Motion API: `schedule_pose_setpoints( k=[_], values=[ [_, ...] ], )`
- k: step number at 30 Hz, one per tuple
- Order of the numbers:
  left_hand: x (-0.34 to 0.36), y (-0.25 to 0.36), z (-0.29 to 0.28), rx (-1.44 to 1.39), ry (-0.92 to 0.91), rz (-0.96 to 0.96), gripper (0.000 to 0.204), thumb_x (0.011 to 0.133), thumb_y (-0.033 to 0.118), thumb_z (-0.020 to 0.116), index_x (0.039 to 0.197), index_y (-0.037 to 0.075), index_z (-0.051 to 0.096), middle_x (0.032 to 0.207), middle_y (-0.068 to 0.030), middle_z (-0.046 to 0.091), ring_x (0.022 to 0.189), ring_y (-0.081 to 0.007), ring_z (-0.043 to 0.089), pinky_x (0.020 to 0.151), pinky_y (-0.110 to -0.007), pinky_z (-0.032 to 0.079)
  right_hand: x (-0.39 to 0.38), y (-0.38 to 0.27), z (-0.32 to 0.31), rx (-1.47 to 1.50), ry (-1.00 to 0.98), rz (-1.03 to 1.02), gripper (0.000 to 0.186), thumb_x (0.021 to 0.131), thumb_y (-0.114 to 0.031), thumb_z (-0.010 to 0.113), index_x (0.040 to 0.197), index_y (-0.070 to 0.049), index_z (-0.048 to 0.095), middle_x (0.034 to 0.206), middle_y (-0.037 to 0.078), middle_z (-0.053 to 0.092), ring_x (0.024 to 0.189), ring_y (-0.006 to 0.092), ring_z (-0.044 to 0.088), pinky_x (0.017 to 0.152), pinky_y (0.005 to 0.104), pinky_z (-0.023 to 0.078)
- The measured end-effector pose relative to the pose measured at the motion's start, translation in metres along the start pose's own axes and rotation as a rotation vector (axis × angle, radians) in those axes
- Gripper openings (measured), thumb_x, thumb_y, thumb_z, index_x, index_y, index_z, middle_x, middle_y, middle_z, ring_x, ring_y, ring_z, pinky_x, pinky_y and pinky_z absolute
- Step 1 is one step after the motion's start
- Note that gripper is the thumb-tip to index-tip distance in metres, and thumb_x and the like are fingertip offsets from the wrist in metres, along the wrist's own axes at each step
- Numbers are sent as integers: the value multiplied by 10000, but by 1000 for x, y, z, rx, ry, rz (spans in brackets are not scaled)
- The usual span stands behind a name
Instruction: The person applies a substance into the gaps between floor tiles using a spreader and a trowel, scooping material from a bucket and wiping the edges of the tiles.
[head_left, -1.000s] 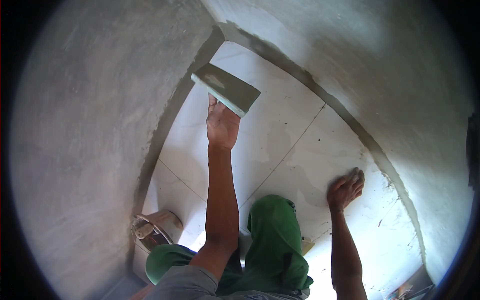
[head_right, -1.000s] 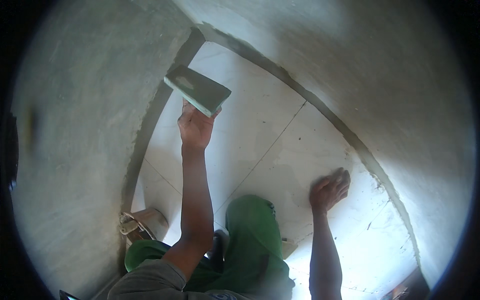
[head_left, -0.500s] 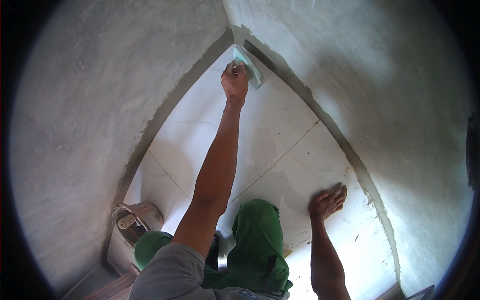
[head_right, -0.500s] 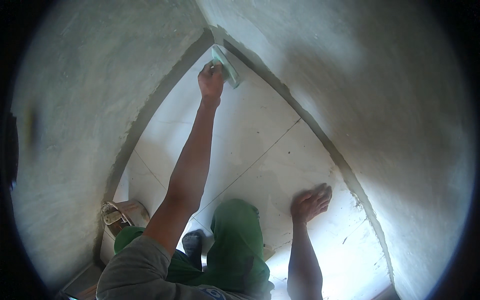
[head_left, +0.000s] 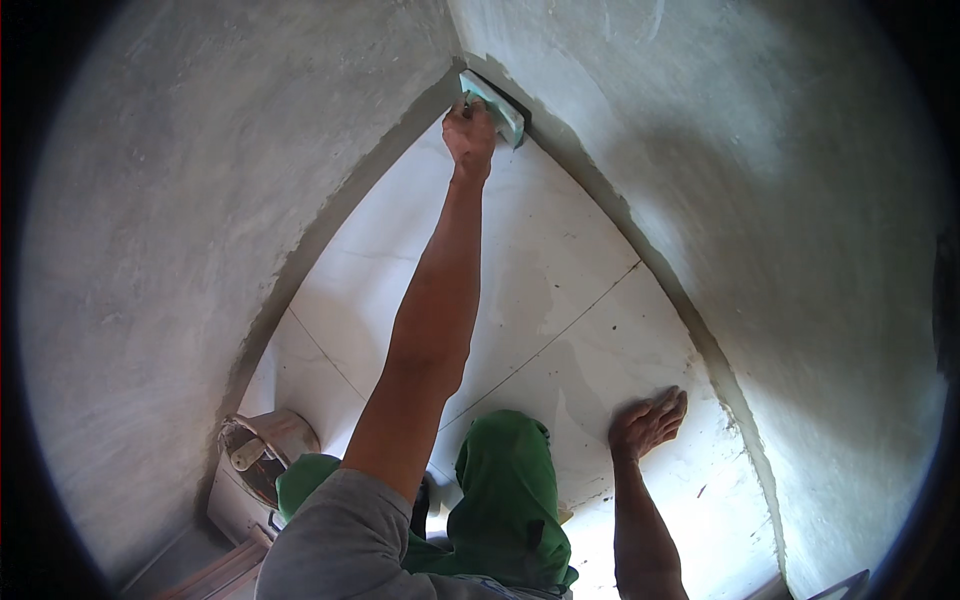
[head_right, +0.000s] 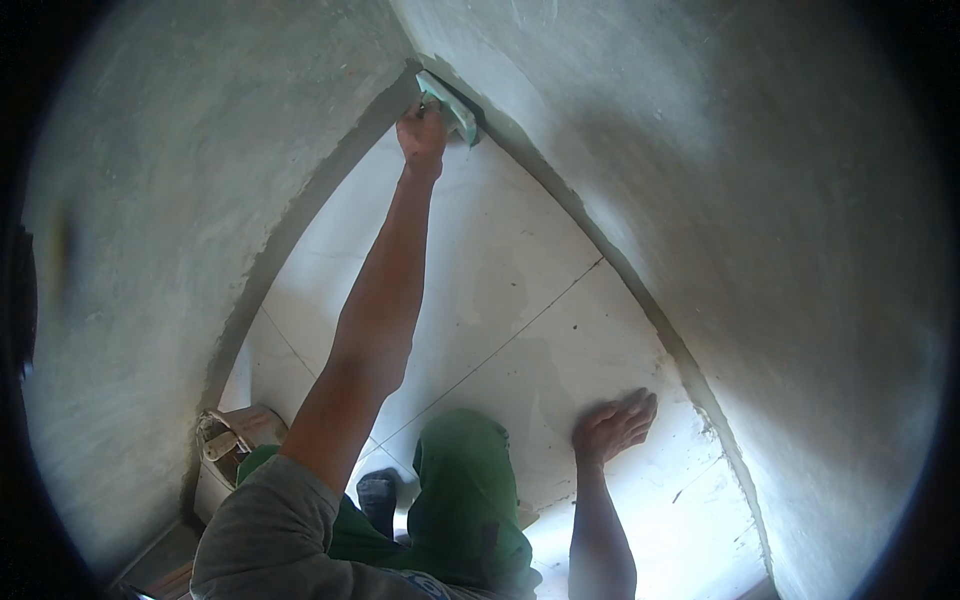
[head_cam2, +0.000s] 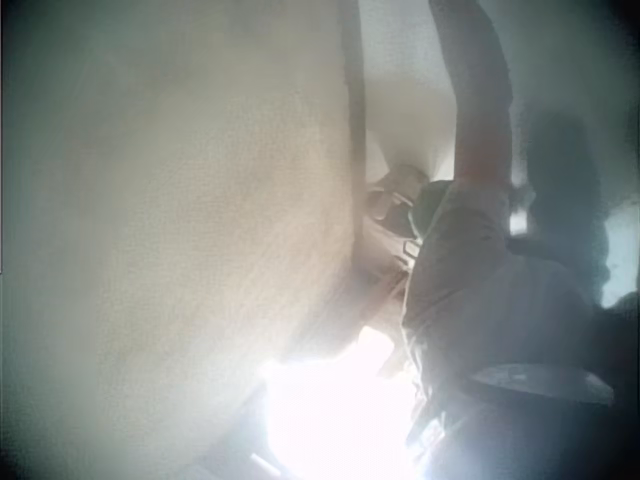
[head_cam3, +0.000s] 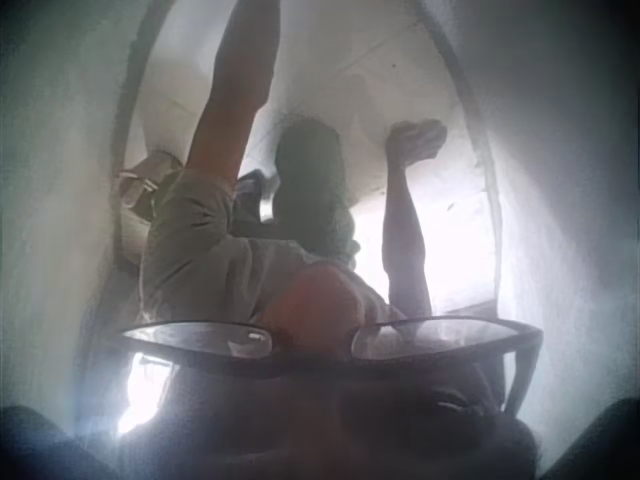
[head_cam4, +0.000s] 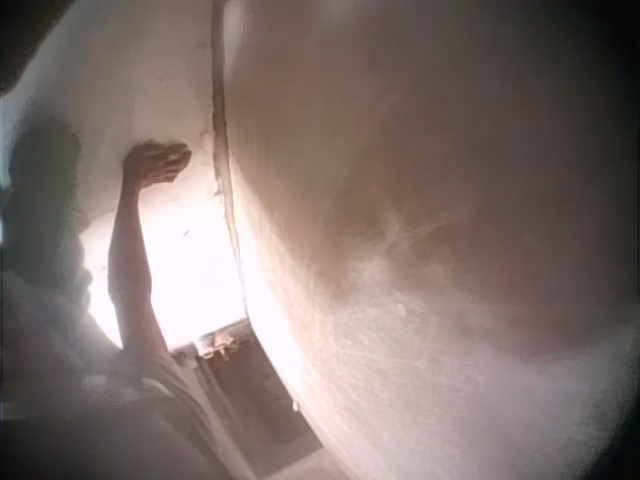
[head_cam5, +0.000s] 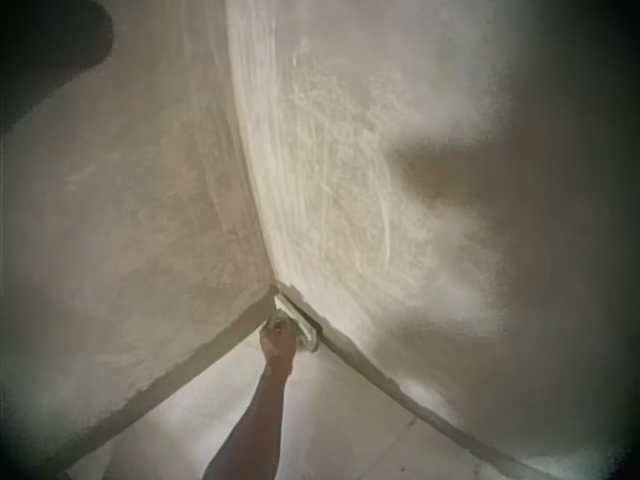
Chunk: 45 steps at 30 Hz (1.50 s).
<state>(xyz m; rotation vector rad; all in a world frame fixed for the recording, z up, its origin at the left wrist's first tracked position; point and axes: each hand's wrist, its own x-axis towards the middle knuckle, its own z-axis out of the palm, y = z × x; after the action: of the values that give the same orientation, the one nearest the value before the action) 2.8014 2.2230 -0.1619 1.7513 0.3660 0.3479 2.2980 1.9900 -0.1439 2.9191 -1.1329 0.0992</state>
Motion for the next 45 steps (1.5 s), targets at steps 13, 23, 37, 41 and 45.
schedule_pose_setpoints(
  k=[13, 23, 37, 41, 45],
  values=[
    [-72, 10, -27, -176, -275, -162, 220, 1008, 160, 608, 1017, -41, 695, 846, -13, 640, 747, -94, 513, 652, -295, 454, -4, 2, 7, 0, 21, -40, 642, 1042, -364, 320, 1593, -37, 315, 1616, 259, 314, 1493, 446, 299, 1165, 612, 251],
    [24, -29, -28, -320, -236, 0, 228, 991, 180, 615, 941, -31, 683, 792, -16, 636, 719, -96, 511, 626, -294, 437, -3, -7, 2, 23, -31, -12, 653, 1034, -356, 327, 1596, -24, 318, 1635, 250, 290, 1501, 440, 287, 1177, 612, 239],
    [-143, 29, -19, 33, -154, -108, 391, 990, 191, 572, 1300, -23, 678, 1035, -253, 746, 921, -347, 729, 848, -435, 556, -2, -6, 2, 32, -17, -1, 666, 1045, -391, 317, 1617, -50, 303, 1628, 236, 313, 1504, 424, 299, 1182, 598, 253],
    [-109, 16, 5, 49, -20, -68, 409, 994, 177, 564, 1280, -98, 664, 1134, -297, 724, 1026, -404, 713, 943, -432, 542, -7, -14, 5, 18, -17, -26, 670, 1048, -405, 317, 1615, -49, 306, 1634, 231, 311, 1506, 419, 300, 1184, 590, 256],
    [-207, 13, 16, 92, -93, 24, 386, 992, 189, 579, 1263, -66, 686, 1175, -310, 703, 1078, -466, 683, 996, -480, 523, -5, -1, 6, 3, -19, 7, 673, 1043, -410, 319, 1609, -46, 315, 1649, 222, 298, 1514, 413, 287, 1182, 592, 255]
  ],
)
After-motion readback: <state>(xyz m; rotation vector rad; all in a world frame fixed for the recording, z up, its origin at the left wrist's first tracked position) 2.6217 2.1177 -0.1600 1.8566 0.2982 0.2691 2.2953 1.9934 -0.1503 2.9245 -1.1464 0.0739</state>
